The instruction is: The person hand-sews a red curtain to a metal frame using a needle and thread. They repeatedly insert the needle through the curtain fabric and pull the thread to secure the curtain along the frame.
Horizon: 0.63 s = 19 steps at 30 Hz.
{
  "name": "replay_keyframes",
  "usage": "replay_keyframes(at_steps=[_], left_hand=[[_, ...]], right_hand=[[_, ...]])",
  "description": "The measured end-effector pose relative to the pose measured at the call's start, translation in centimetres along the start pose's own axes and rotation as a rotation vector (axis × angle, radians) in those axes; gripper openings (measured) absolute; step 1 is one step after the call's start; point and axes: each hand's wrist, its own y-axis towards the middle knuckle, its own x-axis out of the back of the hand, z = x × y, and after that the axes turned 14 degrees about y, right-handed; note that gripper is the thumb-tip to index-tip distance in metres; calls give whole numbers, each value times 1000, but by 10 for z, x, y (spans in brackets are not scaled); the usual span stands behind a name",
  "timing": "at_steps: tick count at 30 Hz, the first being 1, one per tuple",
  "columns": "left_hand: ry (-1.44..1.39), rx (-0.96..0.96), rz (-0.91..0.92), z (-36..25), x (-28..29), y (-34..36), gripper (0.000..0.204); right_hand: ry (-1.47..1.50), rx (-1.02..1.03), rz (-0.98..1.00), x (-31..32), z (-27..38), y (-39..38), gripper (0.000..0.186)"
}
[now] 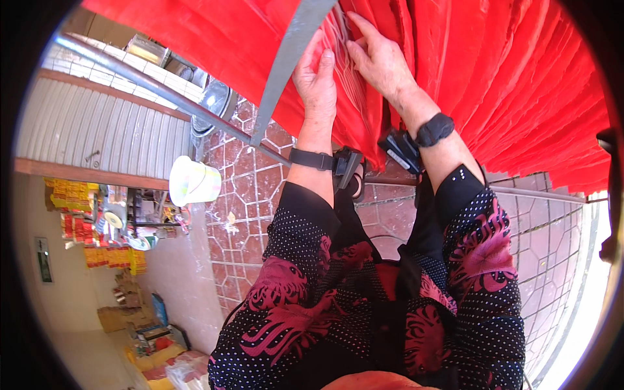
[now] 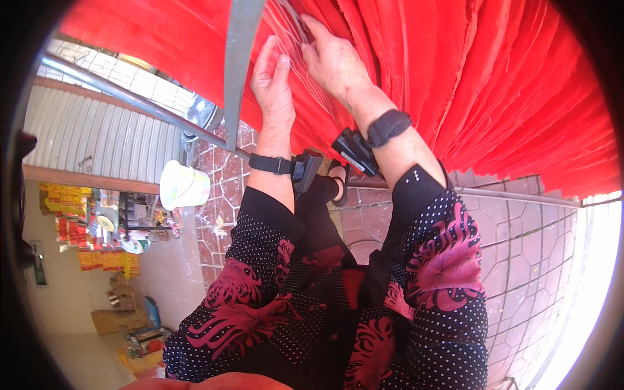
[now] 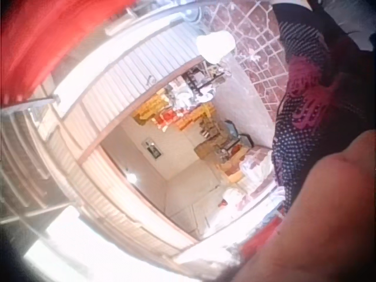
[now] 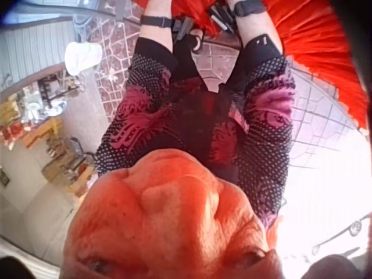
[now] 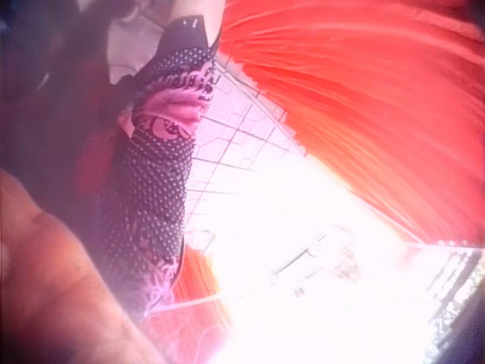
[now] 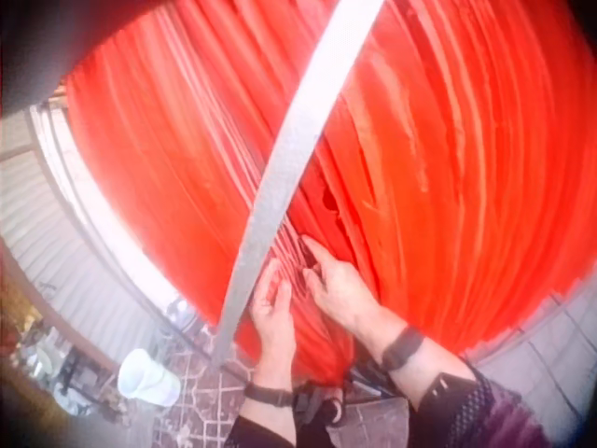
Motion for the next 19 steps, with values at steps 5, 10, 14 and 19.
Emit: replay_keyframes(at_steps=[5, 10, 14, 19], left_hand=[[-54, 38, 9, -8, -11, -4, 42], [-78, 59, 28, -13, -21, -9, 41], [-65, 57, 47, -16, -19, -12, 41], [-30, 63, 54, -16, -12, -15, 42]], right_hand=[[373, 45, 83, 9, -22, 21, 43], [519, 47, 226, 7, -27, 38, 41], [741, 6, 224, 6, -19, 31, 27], [803, 21, 158, 3, -14, 28, 36]])
